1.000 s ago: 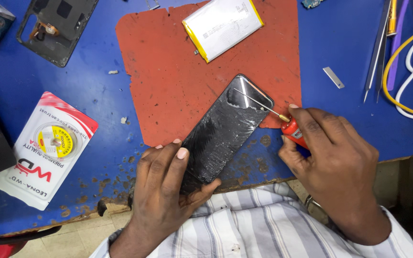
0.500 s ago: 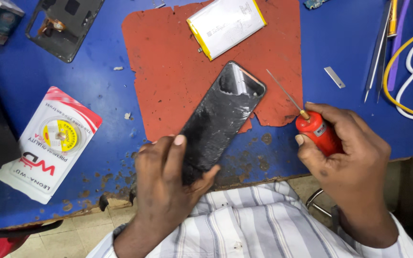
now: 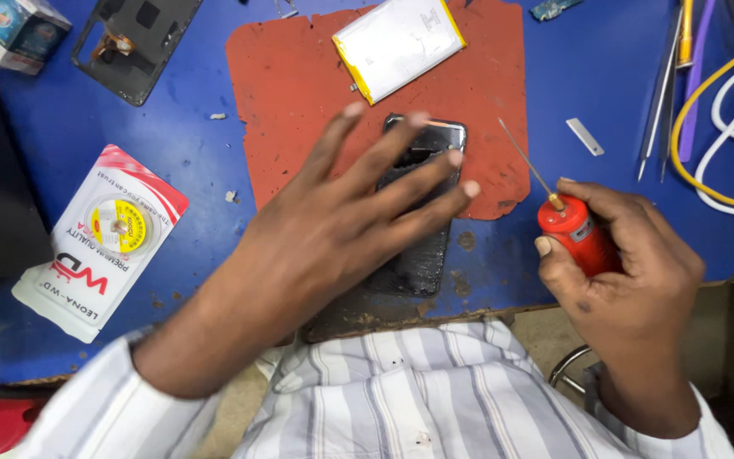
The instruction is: The person removes a protective film from the back of a smartphone, then opens the device to access the battery and internal components. They use a screwdriver to loosen screws and pry open the casing, handling the battery and other parts during the process.
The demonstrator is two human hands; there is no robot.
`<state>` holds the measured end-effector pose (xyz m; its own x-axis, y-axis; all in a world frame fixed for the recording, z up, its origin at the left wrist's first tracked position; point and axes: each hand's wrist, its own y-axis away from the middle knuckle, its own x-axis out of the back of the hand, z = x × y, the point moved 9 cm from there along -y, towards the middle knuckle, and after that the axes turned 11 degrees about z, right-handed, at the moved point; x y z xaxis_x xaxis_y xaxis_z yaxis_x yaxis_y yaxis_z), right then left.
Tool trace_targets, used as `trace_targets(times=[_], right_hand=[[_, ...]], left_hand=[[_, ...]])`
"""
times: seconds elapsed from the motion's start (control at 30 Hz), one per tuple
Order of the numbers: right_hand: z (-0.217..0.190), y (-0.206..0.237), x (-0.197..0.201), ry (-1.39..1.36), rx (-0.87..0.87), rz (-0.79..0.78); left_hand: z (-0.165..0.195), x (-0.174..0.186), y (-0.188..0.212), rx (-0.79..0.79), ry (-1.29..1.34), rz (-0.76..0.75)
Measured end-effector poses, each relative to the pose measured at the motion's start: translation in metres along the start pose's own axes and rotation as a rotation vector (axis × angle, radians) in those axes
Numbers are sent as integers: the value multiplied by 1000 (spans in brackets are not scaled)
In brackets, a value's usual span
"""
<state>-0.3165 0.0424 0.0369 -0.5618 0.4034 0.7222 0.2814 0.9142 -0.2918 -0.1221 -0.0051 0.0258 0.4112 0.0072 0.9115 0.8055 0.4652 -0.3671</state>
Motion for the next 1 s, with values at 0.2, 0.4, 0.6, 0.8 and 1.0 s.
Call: trace_targets(times=[0.2, 0.4, 0.6, 0.8, 1.0], right_hand=[[8, 4, 9, -35, 1, 21], [22, 6, 21, -14, -22, 56], [34, 3, 30, -32, -20, 92], [42, 3, 30, -30, -29, 82], [37, 1, 24, -98, -12, 71]], left_hand=[[-6, -14, -44, -236, -18, -69], [-12, -6, -57, -337, 40, -152], [-30, 12, -44, 7, 309, -239], [-45, 26, -8, 326, 426, -14], [-74, 25, 34, 583, 651, 266]])
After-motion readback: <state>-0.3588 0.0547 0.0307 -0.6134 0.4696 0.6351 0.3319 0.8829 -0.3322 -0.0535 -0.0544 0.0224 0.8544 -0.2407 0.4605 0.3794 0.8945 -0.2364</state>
